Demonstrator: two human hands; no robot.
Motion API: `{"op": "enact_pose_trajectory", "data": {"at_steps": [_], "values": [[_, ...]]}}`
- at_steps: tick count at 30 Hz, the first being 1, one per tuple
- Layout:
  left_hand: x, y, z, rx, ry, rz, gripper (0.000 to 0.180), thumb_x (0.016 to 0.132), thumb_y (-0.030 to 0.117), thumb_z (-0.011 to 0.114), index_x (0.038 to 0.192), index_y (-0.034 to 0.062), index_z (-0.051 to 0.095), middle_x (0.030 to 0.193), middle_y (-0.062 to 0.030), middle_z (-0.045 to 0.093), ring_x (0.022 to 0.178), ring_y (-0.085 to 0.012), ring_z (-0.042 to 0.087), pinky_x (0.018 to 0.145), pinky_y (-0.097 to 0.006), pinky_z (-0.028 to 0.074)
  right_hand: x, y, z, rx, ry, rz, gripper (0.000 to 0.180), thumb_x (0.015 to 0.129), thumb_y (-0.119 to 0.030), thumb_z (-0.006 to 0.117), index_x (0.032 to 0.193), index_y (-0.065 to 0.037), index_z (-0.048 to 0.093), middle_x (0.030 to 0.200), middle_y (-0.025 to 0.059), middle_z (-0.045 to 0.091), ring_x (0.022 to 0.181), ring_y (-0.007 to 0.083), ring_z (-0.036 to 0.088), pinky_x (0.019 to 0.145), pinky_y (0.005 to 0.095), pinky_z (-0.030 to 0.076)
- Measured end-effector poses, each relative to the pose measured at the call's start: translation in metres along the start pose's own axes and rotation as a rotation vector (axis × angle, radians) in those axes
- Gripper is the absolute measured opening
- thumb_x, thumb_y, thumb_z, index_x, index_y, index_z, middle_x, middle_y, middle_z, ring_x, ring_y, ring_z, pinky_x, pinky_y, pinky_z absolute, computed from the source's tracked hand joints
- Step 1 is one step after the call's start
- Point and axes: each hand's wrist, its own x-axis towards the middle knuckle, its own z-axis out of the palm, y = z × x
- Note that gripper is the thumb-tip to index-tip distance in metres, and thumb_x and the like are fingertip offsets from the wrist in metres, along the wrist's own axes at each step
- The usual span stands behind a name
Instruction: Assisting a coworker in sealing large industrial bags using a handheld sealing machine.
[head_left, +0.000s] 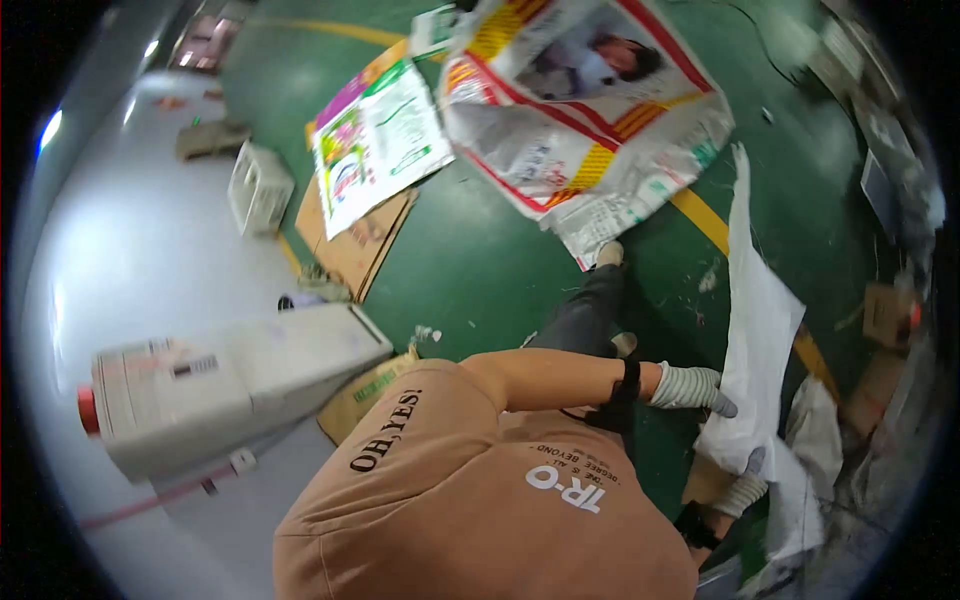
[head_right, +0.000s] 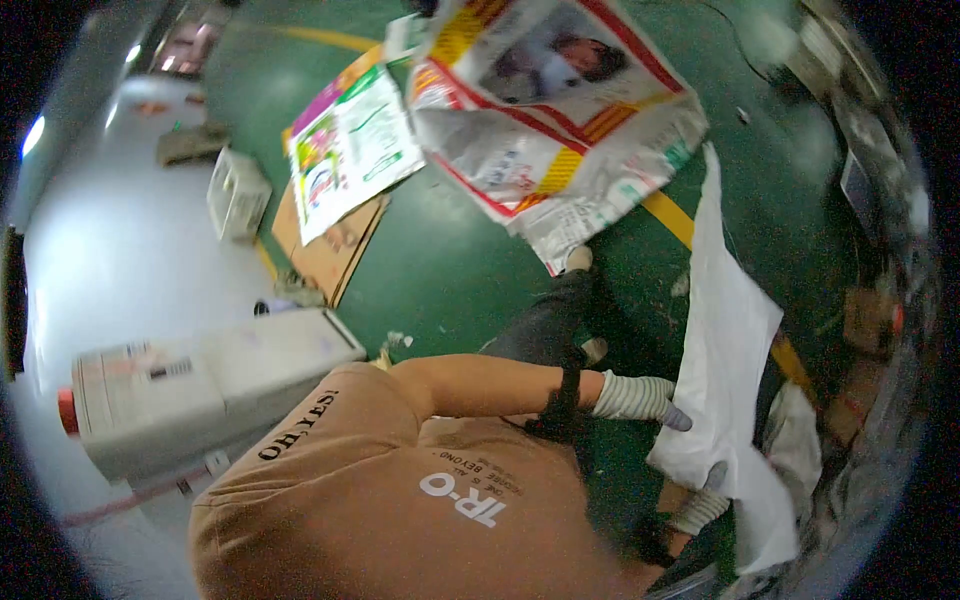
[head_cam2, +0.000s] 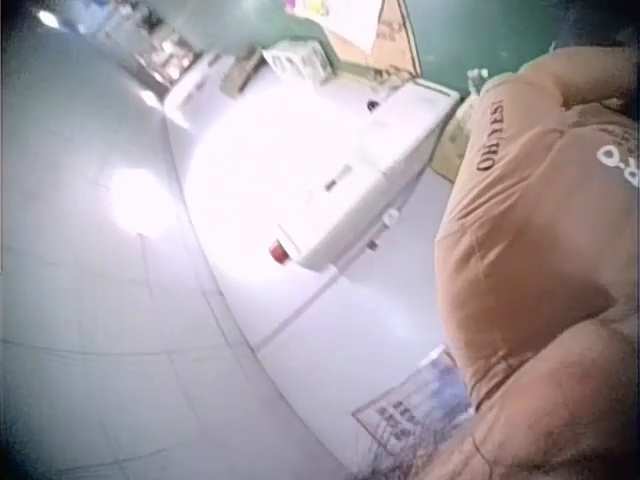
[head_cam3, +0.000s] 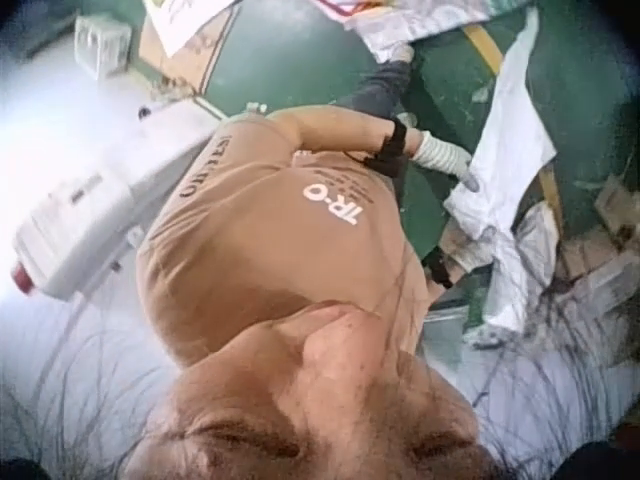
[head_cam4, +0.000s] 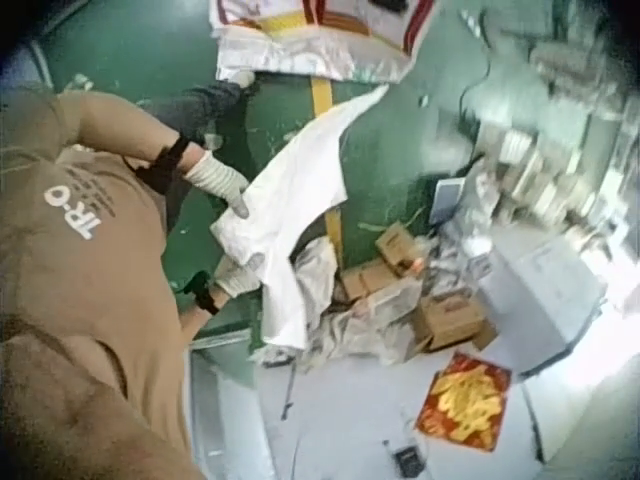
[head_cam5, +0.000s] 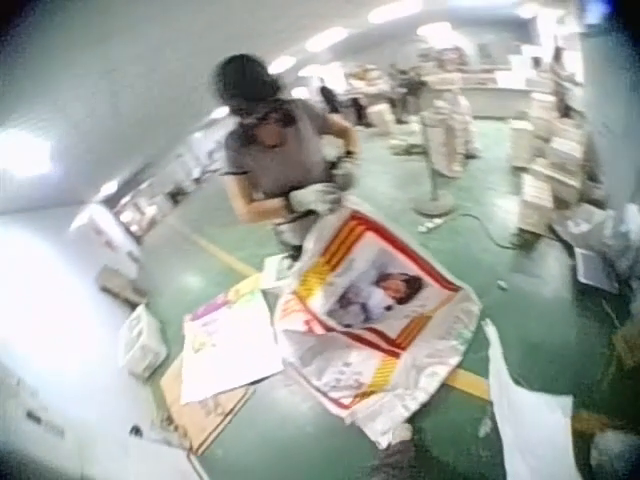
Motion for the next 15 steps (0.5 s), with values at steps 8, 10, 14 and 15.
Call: {"op": "enact_pose_trajectory", "data": {"at_steps": [8, 10, 14, 15], "values": [[-0.093, 0.070, -0.052, -0.679, 0.325, -0.173, 0.058, 0.082, 0.038, 0.078, 0.127, 0.0052, 0.059, 0.122, -0.0120, 0.066, 0.109, -0.0275, 0.062, 0.098, -0.045, 0.047, -0.052, -0.060, 0.020, -0.559, -0.309, -0.433, 0.057, 0.092, -0.051, 0.063, 0.116, 0.001, 0.067, 0.109, 0.0136, 0.071, 0.090, 0.0282, 0.066, 0.077, 0.0404, 0.053], [-0.103, 0.087, -0.074, -0.658, 0.443, -0.082, 0.047, 0.084, 0.031, 0.076, 0.121, 0.0053, 0.062, 0.114, -0.0102, 0.069, 0.099, -0.0246, 0.065, 0.093, -0.042, 0.049, -0.068, -0.068, 0.030, -0.480, -0.334, -0.345, 0.058, 0.092, -0.052, 0.063, 0.117, 0.001, 0.067, 0.110, 0.0137, 0.070, 0.091, 0.0286, 0.066, 0.077, 0.0407, 0.053], [-0.166, 0.082, -0.122, -0.455, 0.598, 0.041, 0.041, 0.085, 0.026, 0.073, 0.115, -0.0011, 0.066, 0.100, -0.0113, 0.071, 0.082, -0.0246, 0.067, 0.080, -0.042, 0.054, -0.122, -0.058, 0.065, -0.367, -0.356, -0.246, 0.060, 0.092, -0.052, 0.062, 0.119, 0.001, 0.065, 0.113, 0.0137, 0.069, 0.093, 0.0294, 0.066, 0.079, 0.0412, 0.053], [-0.188, 0.076, -0.137, -0.105, 0.710, 0.062, 0.036, 0.083, 0.021, 0.070, 0.108, -0.0046, 0.068, 0.094, -0.0115, 0.071, 0.077, -0.0257, 0.067, 0.074, -0.042, 0.053, -0.137, -0.052, 0.080, -0.345, -0.364, -0.226, 0.060, 0.092, -0.052, 0.062, 0.120, 0.001, 0.064, 0.113, 0.0137, 0.069, 0.094, 0.0295, 0.066, 0.079, 0.0413, 0.053]]}}
